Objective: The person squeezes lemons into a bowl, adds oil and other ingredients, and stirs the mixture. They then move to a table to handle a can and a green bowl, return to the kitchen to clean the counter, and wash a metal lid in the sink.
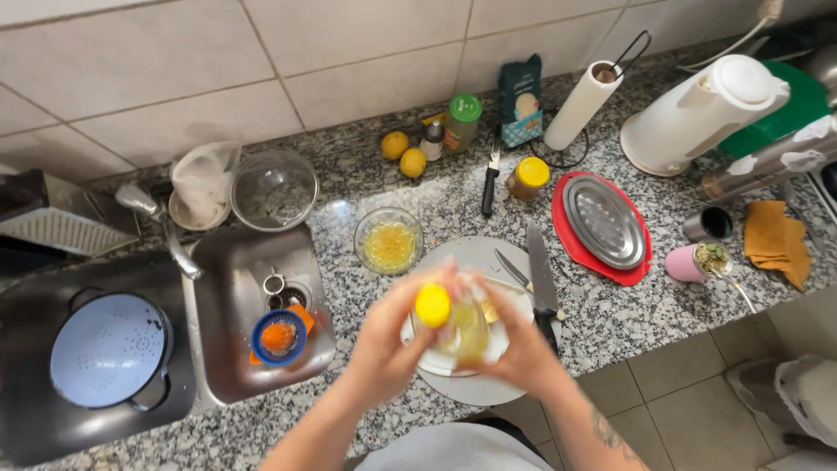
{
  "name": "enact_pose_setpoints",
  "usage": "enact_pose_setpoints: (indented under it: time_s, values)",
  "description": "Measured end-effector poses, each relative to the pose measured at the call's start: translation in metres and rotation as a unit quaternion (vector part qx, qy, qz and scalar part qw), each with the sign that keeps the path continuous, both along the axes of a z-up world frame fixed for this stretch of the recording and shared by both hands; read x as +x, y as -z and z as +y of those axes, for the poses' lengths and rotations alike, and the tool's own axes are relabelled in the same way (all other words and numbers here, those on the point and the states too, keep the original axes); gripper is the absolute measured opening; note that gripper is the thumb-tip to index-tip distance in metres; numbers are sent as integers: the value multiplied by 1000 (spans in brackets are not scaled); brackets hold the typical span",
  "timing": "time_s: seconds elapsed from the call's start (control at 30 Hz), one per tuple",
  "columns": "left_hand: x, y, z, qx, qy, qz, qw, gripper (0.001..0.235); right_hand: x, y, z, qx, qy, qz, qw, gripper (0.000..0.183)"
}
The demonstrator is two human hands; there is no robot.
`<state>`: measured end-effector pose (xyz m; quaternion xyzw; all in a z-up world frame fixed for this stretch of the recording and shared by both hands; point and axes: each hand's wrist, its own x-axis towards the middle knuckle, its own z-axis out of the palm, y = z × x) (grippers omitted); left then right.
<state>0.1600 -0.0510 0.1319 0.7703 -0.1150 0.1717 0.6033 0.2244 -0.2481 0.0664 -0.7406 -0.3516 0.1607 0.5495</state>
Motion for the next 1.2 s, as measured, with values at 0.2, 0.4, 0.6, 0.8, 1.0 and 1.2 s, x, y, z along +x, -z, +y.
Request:
enact_pose_setpoints:
  time_s: [0.2,0.4,0.6,0.8,1.0,1.2]
  values:
    - [97,-2,47,68,-192,-72,976,16,33,-43,-24,-47,220,-100,969,65]
    - [197,97,120,120,-359,-68,923,20,26,-3,-82,-91,393,-19,915,48]
    - [225,117,139,124,-374,-43,918,25,11,17,-114,-151,469,76,867,42]
    - [234,128,149,82,-367,-81,923,70,-5,26,-116,-170,436,31,883,38]
    - [97,139,-76,124,-98,-104,982,45,-36,84,-97,78,477,316,816,23]
    - [51,138,-157,364,172,-138,905,51,-75,74,-103,410,273,587,642,25]
